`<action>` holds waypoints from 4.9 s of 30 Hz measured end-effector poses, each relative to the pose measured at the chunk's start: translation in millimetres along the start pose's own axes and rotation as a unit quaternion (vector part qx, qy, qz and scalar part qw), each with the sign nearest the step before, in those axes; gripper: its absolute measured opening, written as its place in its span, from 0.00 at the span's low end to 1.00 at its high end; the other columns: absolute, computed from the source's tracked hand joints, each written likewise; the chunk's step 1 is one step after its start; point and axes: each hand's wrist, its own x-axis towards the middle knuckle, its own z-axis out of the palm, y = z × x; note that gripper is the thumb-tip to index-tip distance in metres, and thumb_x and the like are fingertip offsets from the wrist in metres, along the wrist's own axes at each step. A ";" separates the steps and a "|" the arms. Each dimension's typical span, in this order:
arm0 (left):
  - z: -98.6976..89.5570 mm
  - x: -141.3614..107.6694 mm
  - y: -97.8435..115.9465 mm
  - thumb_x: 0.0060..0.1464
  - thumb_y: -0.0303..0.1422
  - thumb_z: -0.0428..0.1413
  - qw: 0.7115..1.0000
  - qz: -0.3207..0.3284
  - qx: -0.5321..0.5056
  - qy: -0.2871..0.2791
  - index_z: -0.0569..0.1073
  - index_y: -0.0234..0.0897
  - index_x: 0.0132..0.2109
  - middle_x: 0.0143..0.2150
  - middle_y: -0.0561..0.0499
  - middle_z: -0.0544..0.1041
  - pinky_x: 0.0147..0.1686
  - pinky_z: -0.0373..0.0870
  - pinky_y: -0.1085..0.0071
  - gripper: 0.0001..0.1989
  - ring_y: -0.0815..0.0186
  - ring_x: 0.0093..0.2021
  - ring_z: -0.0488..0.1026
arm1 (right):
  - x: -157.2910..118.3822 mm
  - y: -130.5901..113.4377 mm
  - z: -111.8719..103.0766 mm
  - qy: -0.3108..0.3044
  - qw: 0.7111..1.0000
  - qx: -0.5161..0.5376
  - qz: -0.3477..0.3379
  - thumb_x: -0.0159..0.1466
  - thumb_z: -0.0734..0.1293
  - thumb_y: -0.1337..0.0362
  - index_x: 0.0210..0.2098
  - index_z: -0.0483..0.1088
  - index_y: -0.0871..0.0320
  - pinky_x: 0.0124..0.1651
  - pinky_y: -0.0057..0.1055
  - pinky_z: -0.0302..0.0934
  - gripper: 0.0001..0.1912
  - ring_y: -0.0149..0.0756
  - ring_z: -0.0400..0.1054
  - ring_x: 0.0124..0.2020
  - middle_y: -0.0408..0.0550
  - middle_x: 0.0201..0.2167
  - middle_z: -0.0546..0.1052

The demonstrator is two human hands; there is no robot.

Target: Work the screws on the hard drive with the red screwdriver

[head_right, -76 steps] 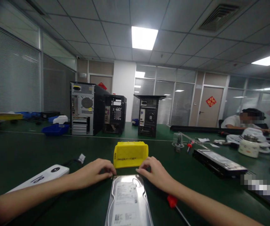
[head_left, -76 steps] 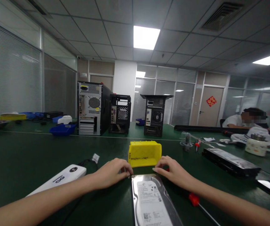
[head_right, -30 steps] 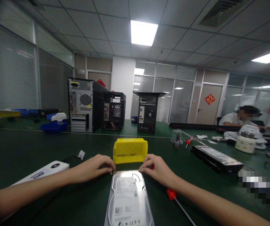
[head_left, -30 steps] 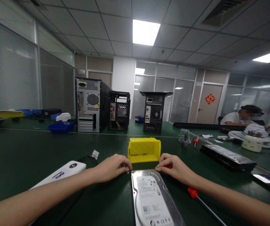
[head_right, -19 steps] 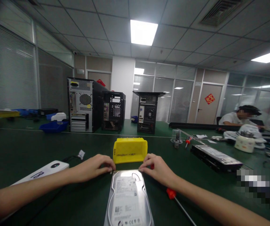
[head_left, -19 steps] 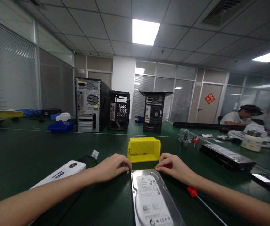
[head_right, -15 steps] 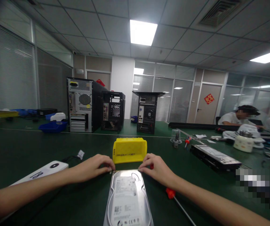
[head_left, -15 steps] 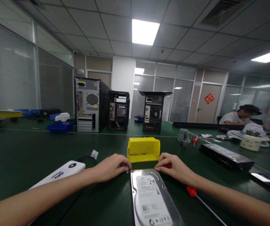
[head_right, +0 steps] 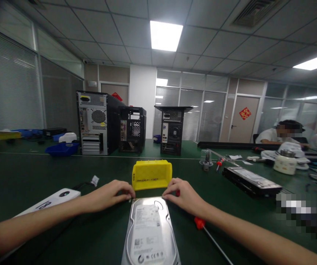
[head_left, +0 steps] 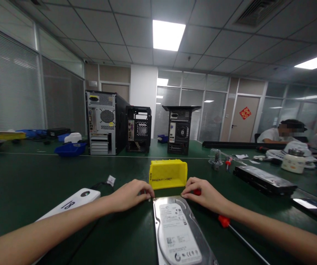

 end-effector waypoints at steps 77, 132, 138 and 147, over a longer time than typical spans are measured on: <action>1.8 -0.2 -2.7 0.55 0.31 0.49 1.000 0.006 -0.010 0.004 0.72 0.40 0.43 0.42 0.52 0.73 0.43 0.63 0.72 0.11 0.67 0.42 0.69 | 36.0 -12.0 -68.5 0.053 0.965 0.255 0.029 0.59 0.61 0.55 0.47 0.50 0.56 0.32 0.38 0.71 0.21 0.35 0.72 0.29 0.45 0.30 0.72; 2.5 -1.6 -7.0 0.56 0.33 0.49 0.999 0.030 -0.030 -0.004 0.72 0.39 0.43 0.42 0.52 0.73 0.41 0.63 0.72 0.10 0.67 0.42 0.69 | 72.4 -40.4 -69.5 0.087 0.850 0.516 -0.062 0.57 0.63 0.63 0.39 0.65 0.56 0.38 0.33 0.64 0.09 0.30 0.66 0.31 0.43 0.32 0.69; -0.1 -3.1 -1.5 0.55 0.32 0.49 0.999 0.021 -0.024 -0.004 0.72 0.39 0.42 0.41 0.51 0.73 0.41 0.64 0.72 0.10 0.67 0.41 0.69 | 69.6 -34.3 -66.0 0.126 0.872 0.471 -0.052 0.55 0.66 0.61 0.34 0.62 0.55 0.36 0.33 0.64 0.10 0.29 0.65 0.27 0.40 0.27 0.69; 0.5 -2.7 -1.7 0.55 0.32 0.49 1.000 0.016 -0.019 0.000 0.72 0.39 0.43 0.41 0.51 0.73 0.41 0.64 0.72 0.10 0.67 0.41 0.69 | 68.8 -38.6 -65.5 0.092 0.846 0.523 -0.050 0.58 0.60 0.58 0.40 0.64 0.54 0.38 0.37 0.64 0.11 0.31 0.65 0.29 0.43 0.31 0.68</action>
